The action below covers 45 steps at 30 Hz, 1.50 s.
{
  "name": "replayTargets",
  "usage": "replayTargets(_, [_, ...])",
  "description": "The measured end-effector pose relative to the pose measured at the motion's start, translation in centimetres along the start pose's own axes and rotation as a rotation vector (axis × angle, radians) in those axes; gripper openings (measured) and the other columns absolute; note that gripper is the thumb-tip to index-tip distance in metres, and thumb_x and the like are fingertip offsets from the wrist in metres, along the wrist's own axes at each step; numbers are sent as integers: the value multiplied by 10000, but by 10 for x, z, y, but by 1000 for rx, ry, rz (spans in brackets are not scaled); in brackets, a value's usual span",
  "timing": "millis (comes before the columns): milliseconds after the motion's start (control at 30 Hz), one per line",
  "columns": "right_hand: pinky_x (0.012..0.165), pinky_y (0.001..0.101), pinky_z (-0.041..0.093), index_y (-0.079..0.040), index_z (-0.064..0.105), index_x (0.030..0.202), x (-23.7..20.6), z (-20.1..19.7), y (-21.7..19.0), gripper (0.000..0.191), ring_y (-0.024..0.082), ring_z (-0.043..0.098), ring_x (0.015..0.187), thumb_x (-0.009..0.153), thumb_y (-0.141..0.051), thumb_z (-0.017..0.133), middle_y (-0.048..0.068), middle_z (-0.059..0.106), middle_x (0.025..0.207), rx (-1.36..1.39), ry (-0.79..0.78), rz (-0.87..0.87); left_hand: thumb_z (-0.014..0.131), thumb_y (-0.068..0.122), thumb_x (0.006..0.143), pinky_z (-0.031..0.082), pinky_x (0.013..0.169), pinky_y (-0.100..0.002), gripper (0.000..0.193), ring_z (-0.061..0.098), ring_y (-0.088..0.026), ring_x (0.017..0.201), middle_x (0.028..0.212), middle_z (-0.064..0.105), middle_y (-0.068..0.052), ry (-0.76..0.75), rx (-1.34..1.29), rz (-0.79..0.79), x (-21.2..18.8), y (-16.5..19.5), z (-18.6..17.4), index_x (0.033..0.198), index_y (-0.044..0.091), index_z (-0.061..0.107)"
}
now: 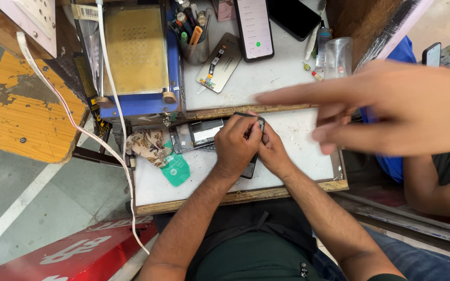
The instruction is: The person cleans a smartphone screen with a cloth, then uses a metal spudger to pry and separate the screen assembly from the phone frame. The person continues to work on the internal components of the phone.
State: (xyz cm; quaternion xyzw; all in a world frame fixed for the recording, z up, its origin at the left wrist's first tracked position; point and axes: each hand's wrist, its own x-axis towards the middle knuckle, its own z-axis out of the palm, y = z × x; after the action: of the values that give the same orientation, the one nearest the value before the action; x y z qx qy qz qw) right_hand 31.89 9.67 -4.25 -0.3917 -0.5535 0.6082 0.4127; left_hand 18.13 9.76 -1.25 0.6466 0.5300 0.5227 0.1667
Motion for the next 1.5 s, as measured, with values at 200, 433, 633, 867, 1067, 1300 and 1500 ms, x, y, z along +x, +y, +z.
replayTargets(200, [645, 327, 427, -63, 559, 944, -9, -13, -15, 271, 125, 489, 733, 867, -103, 815, 25, 498, 775, -547, 11, -120, 756, 125, 850, 576, 659, -385, 68, 706, -233, 716, 756, 706, -65, -69, 77, 134, 0, -6, -3, 874, 67, 729])
replayTargets(433, [950, 243, 515, -87, 344, 1557, -2, 0, -5, 543, 88, 574, 1079, 1052, -165, 527, 36, 598, 1242, -73, -15, -5, 743, 115, 894, 613, 732, -337, 114, 741, -219, 841, 952, 739, -68, -135, -22, 152, 10, -1, -15, 996, 65, 737])
replayTargets(633, [1159, 321, 448, -58, 281, 1613, -2, -1, -1, 566, 155, 512, 1356, 1109, -212, 486, 117, 509, 1466, -2, -58, -41, 764, 109, 887, 618, 695, -319, 114, 747, -203, 825, 978, 743, -60, -111, -13, 91, 11, 2, -15, 992, 70, 744])
replayTargets(867, [1105, 327, 489, -69, 306, 1591, -3, -3, 1, 597, 159, 553, 1290, 1067, -221, 549, 102, 543, 1420, -54, -34, 14, 752, 92, 881, 619, 623, -294, 104, 742, -174, 741, 938, 721, -55, -24, 8, -13, 5, 1, -4, 972, 69, 707])
replayTargets(1067, [1094, 331, 489, -73, 336, 1594, -4, -1, 1, 588, 164, 558, 1267, 1057, -163, 559, 99, 570, 1375, 26, -25, 0, 729, 54, 901, 591, 630, -308, 113, 725, -192, 746, 926, 704, -73, -112, -55, 19, 9, 15, -20, 1010, 55, 702])
replayTargets(1300, [1088, 343, 488, -59, 380, 1549, -4, -1, -9, 605, 174, 577, 1253, 963, -45, 533, 115, 599, 1370, 191, 83, 104, 659, -92, 894, 594, 712, -302, 328, 685, -185, 855, 1027, 691, -88, -168, -130, -75, -21, 11, -113, 1163, 81, 737])
replayTargets(1500, [1026, 357, 518, -46, 417, 1521, -1, -2, -6, 582, 189, 607, 1180, 954, -62, 542, 122, 631, 1306, 265, 149, 162, 601, -82, 1086, 545, 862, -304, 117, 669, -187, 1022, 1142, 694, -114, 571, 382, -202, 1, -84, -269, 1149, -15, 674])
